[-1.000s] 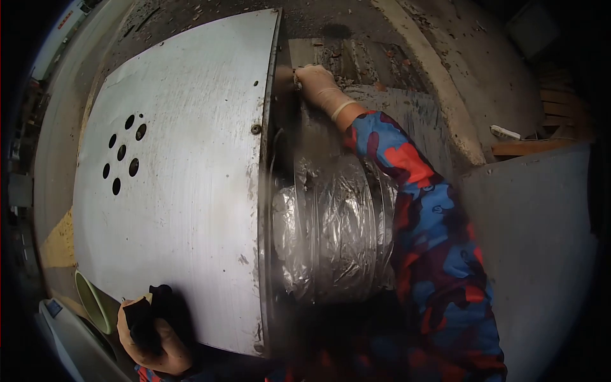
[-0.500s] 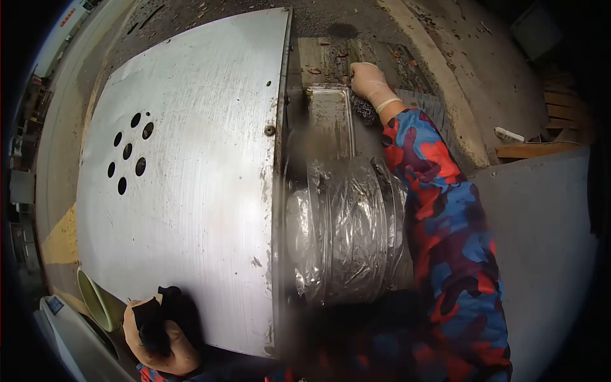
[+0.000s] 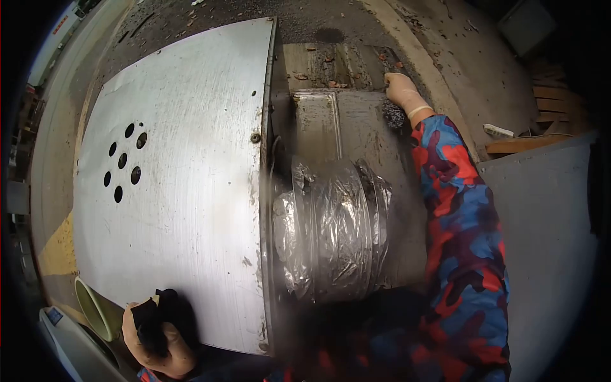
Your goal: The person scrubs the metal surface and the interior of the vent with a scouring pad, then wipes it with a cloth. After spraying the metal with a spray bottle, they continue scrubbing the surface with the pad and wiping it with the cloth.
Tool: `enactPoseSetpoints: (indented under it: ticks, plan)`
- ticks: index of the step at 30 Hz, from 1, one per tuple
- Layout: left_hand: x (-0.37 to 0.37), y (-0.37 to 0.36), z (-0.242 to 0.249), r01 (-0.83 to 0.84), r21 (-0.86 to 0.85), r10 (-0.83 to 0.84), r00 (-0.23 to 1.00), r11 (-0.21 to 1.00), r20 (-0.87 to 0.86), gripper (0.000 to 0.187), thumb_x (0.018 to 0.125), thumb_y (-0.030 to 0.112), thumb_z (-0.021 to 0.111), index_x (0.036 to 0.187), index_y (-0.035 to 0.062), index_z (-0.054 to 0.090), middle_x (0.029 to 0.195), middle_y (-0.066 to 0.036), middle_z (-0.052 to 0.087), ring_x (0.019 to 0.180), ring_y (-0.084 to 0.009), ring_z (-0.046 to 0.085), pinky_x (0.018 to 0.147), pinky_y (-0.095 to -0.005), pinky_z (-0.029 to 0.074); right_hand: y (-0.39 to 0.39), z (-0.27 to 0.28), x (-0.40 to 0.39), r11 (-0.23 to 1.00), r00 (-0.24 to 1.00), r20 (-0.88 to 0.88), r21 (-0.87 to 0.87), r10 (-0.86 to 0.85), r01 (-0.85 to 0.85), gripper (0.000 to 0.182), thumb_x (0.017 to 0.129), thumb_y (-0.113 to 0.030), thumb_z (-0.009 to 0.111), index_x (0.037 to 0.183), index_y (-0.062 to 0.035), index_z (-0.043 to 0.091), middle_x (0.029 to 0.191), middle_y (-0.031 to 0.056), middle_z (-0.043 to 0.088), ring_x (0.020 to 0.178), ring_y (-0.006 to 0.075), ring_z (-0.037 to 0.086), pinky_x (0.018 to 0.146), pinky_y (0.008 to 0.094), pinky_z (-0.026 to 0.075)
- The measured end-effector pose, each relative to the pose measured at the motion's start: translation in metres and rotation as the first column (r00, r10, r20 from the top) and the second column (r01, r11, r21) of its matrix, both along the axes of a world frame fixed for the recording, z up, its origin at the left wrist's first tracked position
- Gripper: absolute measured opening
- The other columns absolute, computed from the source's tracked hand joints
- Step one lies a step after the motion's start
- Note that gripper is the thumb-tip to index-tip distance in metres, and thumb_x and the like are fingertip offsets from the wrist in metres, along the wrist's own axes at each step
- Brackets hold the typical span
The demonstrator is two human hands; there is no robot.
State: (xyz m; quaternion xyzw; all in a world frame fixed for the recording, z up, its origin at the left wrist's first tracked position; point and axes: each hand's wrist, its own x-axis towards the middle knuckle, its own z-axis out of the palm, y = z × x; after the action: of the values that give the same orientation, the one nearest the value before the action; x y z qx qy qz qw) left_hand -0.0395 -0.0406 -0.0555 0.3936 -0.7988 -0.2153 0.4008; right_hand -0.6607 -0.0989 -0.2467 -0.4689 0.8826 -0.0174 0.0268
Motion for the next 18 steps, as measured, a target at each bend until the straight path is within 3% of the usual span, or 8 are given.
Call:
enactPoseSetpoints:
  ticks: [3, 5, 8, 10, 12, 15, 18]
  plan:
    - [-0.006, 0.0, -0.001, 0.011, -0.055, -0.012, 1.0, 0.998, -0.02, 0.032, 0.085, -0.007, 0.061, 0.114, -0.0128, 0.051, 0.107, -0.027, 0.061, 0.091, -0.0359, 0.064, 0.083, -0.0489, 0.054, 0.044, 0.004, -0.039, 0.99, 0.992, -0.033, 0.066, -0.124, 0.126, 0.027, 0.075, -0.003, 0.057, 0.101, -0.0078, 0.065, 0.109, 0.0178, 0.064, 0.106, 0.0349, 0.06, 0.089, 0.0434, 0.048]
    - [-0.016, 0.004, 0.002, -0.02, -0.079, 0.018, 1.0, 0.997, -0.023, 0.031, 0.085, -0.006, 0.062, 0.113, -0.0127, 0.051, 0.106, -0.027, 0.062, 0.09, -0.0357, 0.064, 0.083, -0.0484, 0.054, 0.04, -0.001, -0.021, 0.987, 0.989, -0.032, -0.077, -0.144, 0.141, 0.024, 0.076, -0.003, 0.057, 0.098, -0.0064, 0.065, 0.106, 0.0181, 0.065, 0.104, 0.0354, 0.06, 0.087, 0.0436, 0.048]
    - [-0.02, 0.006, 0.006, -0.092, -0.033, 0.093, 0.996, 0.995, 0.017, 0.031, 0.086, -0.003, 0.062, 0.113, -0.0134, 0.051, 0.103, -0.027, 0.063, 0.088, -0.0345, 0.064, 0.081, -0.0477, 0.055, -0.026, -0.013, 0.055, 0.96, 0.981, -0.075, -0.208, 0.177, -0.188, 0.018, 0.077, -0.006, 0.058, 0.093, -0.0049, 0.064, 0.1, 0.0178, 0.064, 0.101, 0.0347, 0.059, 0.088, 0.0419, 0.046]
    - [-0.023, 0.006, 0.001, -0.133, 0.094, 0.144, 0.981, 0.987, -0.128, 0.032, 0.088, 0.0, 0.061, 0.114, -0.0144, 0.051, 0.1, -0.028, 0.063, 0.085, -0.0336, 0.065, 0.08, -0.0466, 0.056, -0.071, -0.007, 0.112, 0.952, 0.966, -0.018, -0.169, 0.257, -0.256, 0.019, 0.078, -0.004, 0.054, 0.093, -0.0051, 0.065, 0.103, 0.0163, 0.064, 0.103, 0.0346, 0.059, 0.088, 0.0424, 0.047]
    - [-0.026, 0.003, 0.003, -0.103, 0.083, 0.112, 0.987, 0.991, -0.117, 0.031, 0.091, 0.002, 0.058, 0.115, -0.0158, 0.051, 0.099, -0.029, 0.063, 0.084, -0.0335, 0.065, 0.079, -0.0452, 0.056, -0.084, -0.004, 0.136, 0.946, 0.953, -0.06, -0.12, 0.296, -0.301, 0.02, 0.078, -0.005, 0.053, 0.093, -0.0065, 0.066, 0.105, 0.0152, 0.064, 0.104, 0.0344, 0.059, 0.088, 0.0432, 0.048]
    - [-0.027, 0.004, 0.002, -0.149, -0.042, 0.146, 0.987, 0.988, -0.063, 0.03, 0.092, 0.0, 0.054, 0.117, -0.0164, 0.05, 0.099, -0.027, 0.064, 0.084, -0.0327, 0.065, 0.079, -0.0432, 0.056, -0.042, 0.005, 0.095, 0.972, 0.986, -0.009, -0.166, 0.167, -0.166, 0.02, 0.078, -0.005, 0.053, 0.093, -0.0079, 0.066, 0.105, 0.0144, 0.064, 0.105, 0.034, 0.059, 0.088, 0.0434, 0.048]
    - [-0.034, 0.008, 0.006, -0.197, 0.044, 0.2, 0.978, 0.979, -0.059, 0.03, 0.091, -0.002, 0.053, 0.117, -0.0162, 0.05, 0.099, -0.026, 0.064, 0.083, -0.0319, 0.064, 0.079, -0.0428, 0.056, 0.029, 0.0, -0.006, 0.987, 0.995, -0.033, -0.134, -0.093, 0.088, 0.025, 0.077, -0.006, 0.058, 0.1, -0.0106, 0.067, 0.109, 0.0141, 0.064, 0.105, 0.0333, 0.06, 0.088, 0.0436, 0.049]
